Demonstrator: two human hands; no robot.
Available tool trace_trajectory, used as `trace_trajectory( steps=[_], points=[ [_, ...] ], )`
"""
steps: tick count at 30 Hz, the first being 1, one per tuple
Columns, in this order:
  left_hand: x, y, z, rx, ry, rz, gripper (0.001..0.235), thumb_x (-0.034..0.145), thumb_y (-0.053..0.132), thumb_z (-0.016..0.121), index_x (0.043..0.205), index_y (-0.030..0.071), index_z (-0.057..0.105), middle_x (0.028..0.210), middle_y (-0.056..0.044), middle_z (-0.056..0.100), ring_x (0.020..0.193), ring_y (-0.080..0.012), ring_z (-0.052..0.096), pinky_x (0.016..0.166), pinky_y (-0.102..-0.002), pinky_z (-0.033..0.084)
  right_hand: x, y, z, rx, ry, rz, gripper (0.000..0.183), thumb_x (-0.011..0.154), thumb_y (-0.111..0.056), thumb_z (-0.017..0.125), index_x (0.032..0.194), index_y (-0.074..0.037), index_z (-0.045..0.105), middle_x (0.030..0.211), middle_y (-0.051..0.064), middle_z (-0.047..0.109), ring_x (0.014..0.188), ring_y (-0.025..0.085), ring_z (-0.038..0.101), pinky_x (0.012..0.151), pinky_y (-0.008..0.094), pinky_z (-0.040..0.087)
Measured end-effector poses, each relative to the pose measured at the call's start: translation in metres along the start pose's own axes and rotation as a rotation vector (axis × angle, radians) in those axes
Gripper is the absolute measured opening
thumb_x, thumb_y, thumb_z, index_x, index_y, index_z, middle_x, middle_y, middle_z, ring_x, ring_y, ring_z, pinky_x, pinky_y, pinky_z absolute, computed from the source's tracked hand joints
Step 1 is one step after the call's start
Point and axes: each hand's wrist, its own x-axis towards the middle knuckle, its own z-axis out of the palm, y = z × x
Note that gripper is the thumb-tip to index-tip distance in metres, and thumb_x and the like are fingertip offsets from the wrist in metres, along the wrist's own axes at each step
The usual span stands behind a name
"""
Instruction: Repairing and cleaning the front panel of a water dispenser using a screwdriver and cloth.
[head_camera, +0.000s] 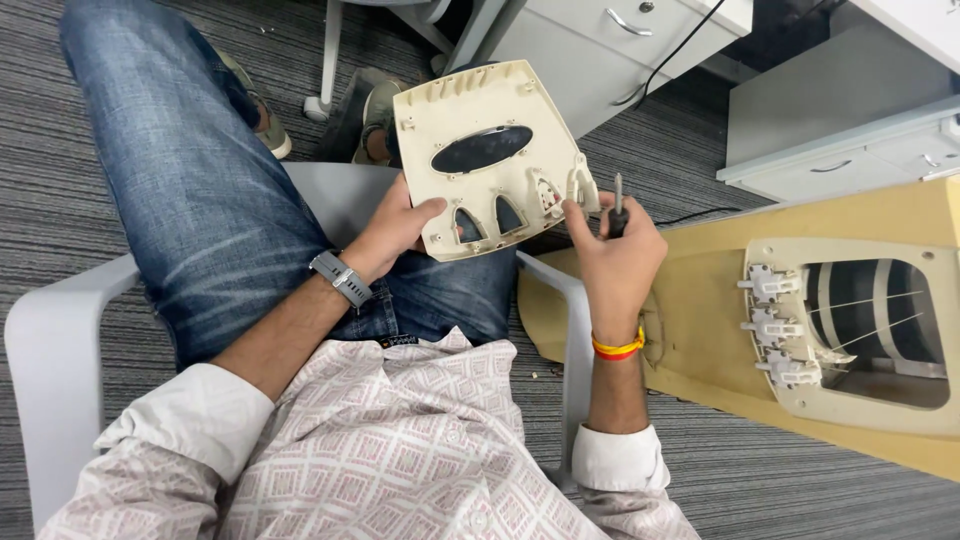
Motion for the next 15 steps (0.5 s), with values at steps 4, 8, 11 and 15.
trace_trajectory(
  steps=[4,8,11,15],
  points=[
    [0.007,-0.016,-0.006,0.072,0.042,-0.006,0.053,0.096,0.011,0.057,0.144,0.009,0.035,0.122,-0.013,0.065,0.085,-0.0184,0.075,0.059,-0.035,0.063,0.001,0.009,0.001,-0.008,0.009,0.001,0.030,0.084,-0.022,0.090,0.093,0.002,0.073,0.062,-0.002,0.044,0.057,0.006,0.037,0.049,0.027,0.033],
    [0.018,-0.035,-0.020,0.411,0.050,0.660,0.047,0.109,0.006,0.064,0.150,-0.002,0.042,0.134,-0.020,0.066,0.116,-0.0249,0.069,0.095,-0.038,0.058,0.023,0.004,-0.010,-0.009,0.061,-0.080,0.030,0.086,-0.023,0.090,0.093,0.000,0.073,0.064,-0.006,0.047,0.059,0.004,0.041,0.050,0.025,0.034],
    [0.000,0.002,-0.005,0.255,0.030,0.572,0.044,0.106,0.008,0.061,0.144,-0.002,0.042,0.128,-0.016,0.067,0.104,-0.0242,0.073,0.088,-0.038,0.061,0.063,-0.005,-0.027,-0.044,0.148,-0.141,0.027,0.090,-0.023,0.090,0.094,-0.001,0.075,0.066,-0.005,0.044,0.059,0.006,0.040,0.052,0.027,0.031],
    [-0.016,0.045,-0.004,-0.114,-0.021,0.357,0.045,0.101,0.010,0.060,0.140,0.000,0.042,0.125,-0.012,0.065,0.093,-0.0240,0.073,0.080,-0.038,0.063,0.156,0.012,-0.026,-0.160,0.236,-0.365,0.031,0.092,-0.021,0.091,0.086,0.000,0.069,0.066,-0.001,0.046,0.058,0.012,0.042,0.056,0.032,0.032]
  ],
)
